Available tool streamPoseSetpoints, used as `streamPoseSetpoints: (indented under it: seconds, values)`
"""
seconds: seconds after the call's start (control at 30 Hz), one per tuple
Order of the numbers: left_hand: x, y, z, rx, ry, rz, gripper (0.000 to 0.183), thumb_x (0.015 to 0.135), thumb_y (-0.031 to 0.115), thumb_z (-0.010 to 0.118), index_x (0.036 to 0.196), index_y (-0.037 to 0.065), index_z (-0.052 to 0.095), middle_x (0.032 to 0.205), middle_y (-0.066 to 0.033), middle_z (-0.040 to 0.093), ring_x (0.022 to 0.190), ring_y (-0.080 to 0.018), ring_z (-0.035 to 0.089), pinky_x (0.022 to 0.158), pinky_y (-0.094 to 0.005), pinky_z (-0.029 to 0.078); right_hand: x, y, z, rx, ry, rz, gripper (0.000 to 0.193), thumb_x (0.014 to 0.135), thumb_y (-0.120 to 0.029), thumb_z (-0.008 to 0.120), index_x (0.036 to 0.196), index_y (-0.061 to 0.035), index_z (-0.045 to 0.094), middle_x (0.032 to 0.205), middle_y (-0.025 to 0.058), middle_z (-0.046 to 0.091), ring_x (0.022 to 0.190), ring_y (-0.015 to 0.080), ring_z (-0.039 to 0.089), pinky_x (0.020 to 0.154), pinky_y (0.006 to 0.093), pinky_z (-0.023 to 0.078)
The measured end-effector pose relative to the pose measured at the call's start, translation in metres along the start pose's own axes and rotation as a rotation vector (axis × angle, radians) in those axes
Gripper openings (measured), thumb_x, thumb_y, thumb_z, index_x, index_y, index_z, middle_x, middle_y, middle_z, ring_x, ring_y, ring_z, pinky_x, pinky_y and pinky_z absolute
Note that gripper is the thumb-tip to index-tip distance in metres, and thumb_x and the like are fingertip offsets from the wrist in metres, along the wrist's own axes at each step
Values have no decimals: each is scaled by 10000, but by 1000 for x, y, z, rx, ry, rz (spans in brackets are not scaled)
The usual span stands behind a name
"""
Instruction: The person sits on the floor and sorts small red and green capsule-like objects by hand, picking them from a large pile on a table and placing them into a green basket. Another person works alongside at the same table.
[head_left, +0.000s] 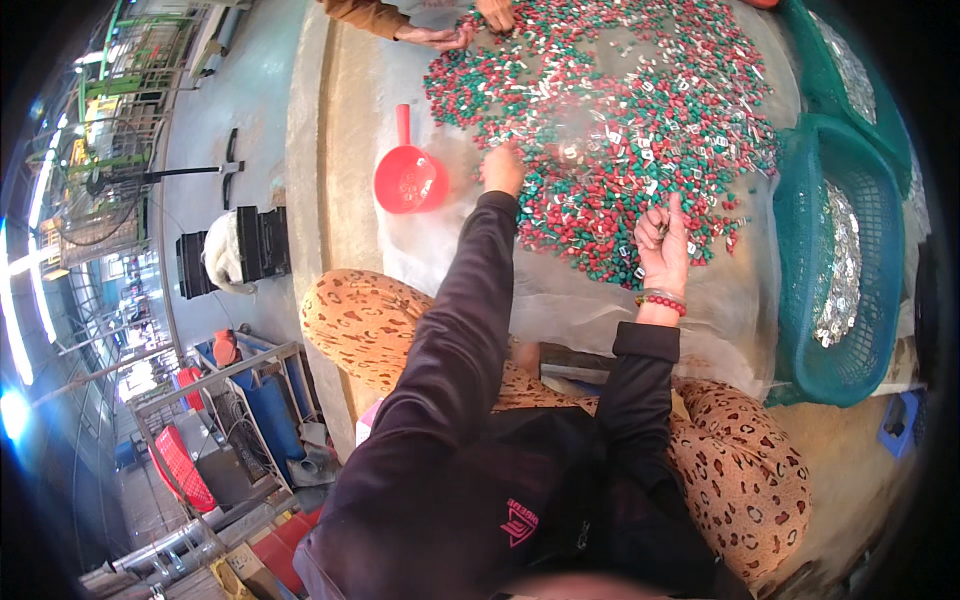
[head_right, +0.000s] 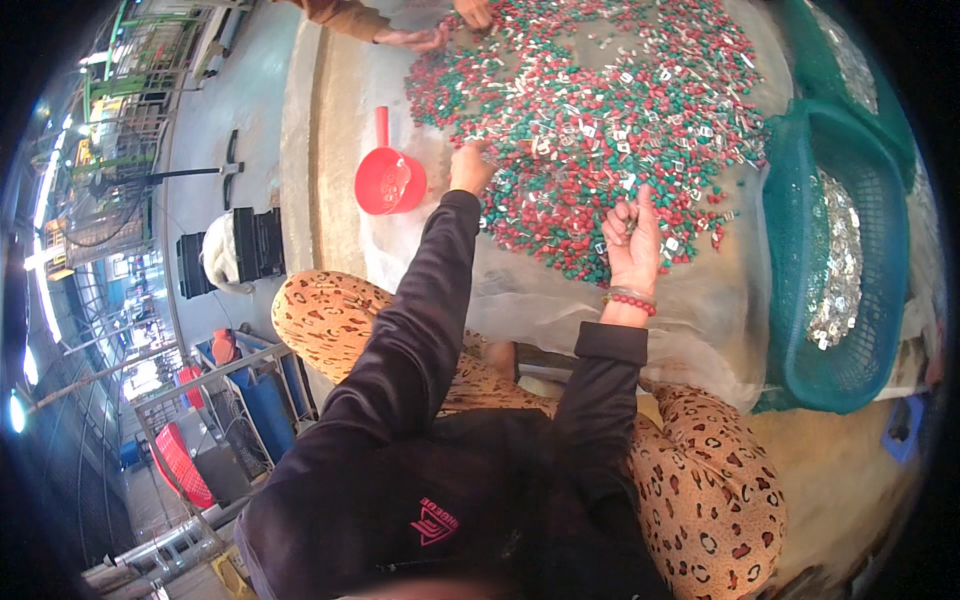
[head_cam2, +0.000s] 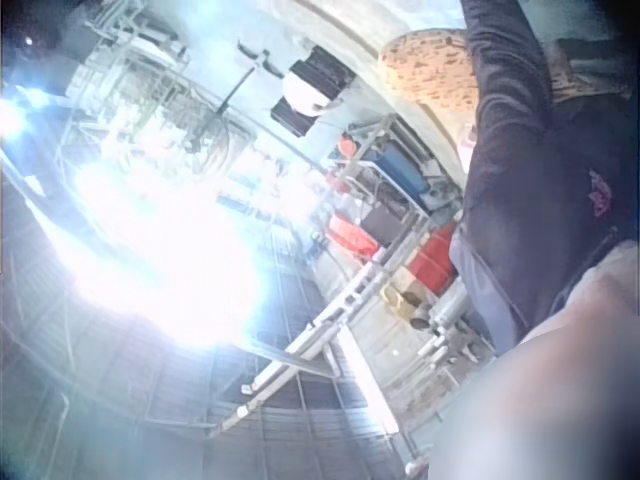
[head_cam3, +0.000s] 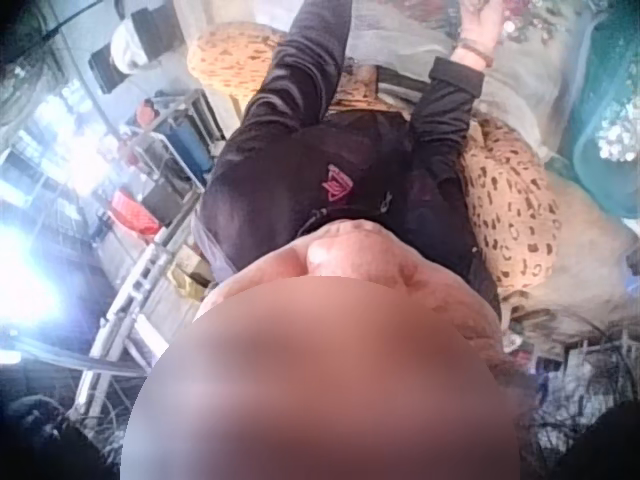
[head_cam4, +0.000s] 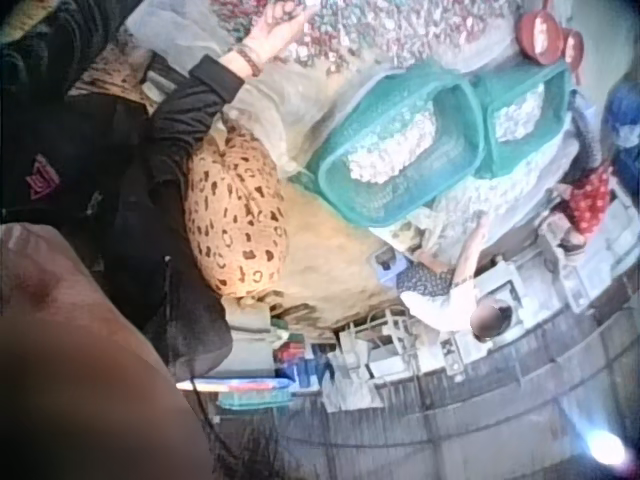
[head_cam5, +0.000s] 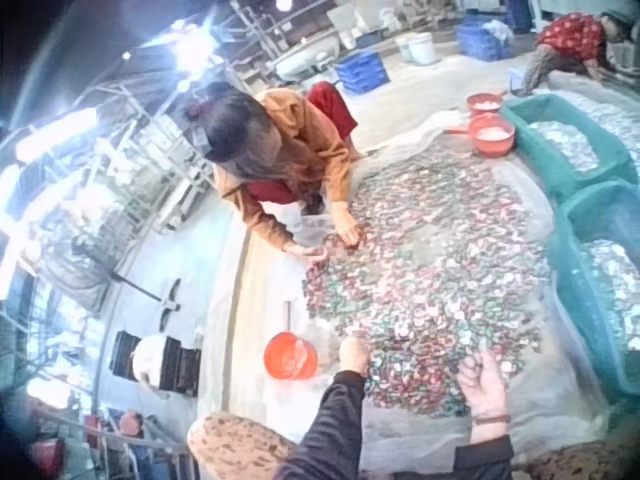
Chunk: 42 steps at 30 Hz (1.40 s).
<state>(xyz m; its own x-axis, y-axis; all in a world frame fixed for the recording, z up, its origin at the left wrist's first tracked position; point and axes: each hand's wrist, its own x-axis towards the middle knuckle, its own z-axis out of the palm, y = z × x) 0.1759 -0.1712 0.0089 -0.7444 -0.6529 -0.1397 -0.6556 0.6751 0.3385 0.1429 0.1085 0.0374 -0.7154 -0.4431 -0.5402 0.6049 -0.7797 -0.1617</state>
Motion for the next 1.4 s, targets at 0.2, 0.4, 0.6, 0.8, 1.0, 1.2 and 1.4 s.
streamPoseSetpoints:
  seconds: [0.2,0.4,0.6,0.8,1.0,1.2,1.4]
  values:
    - [-30,-36,59,-102,103,174,405,609,104,781,997,82,668,895,-137,663,865,-270,636,760,-368,503,-1,-9,10,-143,18,-144,183,885,-186,588,871,-4,572,818,112,608,591,109,511,463,195,392]
    - [-60,24,48,-978,-548,-169,288,842,139,619,1068,-35,580,976,-76,581,876,-143,605,696,-296,541,0,-3,10,-200,-31,-176,344,900,-98,533,1232,-17,495,926,78,621,763,133,586,662,248,492]
    - [-68,62,0,-1324,-875,-122,264,897,172,519,1066,-28,554,992,-80,571,848,-187,580,722,-313,527,-5,-9,19,-21,-134,-195,332,929,-243,514,1151,1,478,619,-31,372,516,67,340,397,202,260]
    - [-50,61,-28,-400,-604,194,245,804,206,642,996,54,663,886,-25,636,710,-111,566,628,-238,442,-6,-12,17,44,-53,-241,214,947,-227,467,1030,-35,514,565,-32,292,467,63,276,356,197,225]
    - [-61,60,-22,-1160,-635,-65,138,821,65,620,957,43,622,846,-27,619,688,-107,585,617,-240,482,-3,-16,-2,151,133,-383,176,949,-230,435,957,-66,498,525,-39,264,415,72,233,334,216,195]
    - [-72,56,-5,-1573,-807,-216,126,880,159,578,905,37,558,808,-29,577,748,-123,580,621,-249,476,-2,-15,-5,143,112,-388,185,954,-235,422,945,-63,489,540,-36,283,429,75,251,345,223,208]
    - [-69,66,20,-1001,-774,-195,293,896,260,568,915,-32,579,831,-72,597,798,-154,613,669,-250,504,-1,-13,-3,156,144,-373,196,954,-233,417,928,-49,480,535,-29,289,433,78,256,347,224,216]
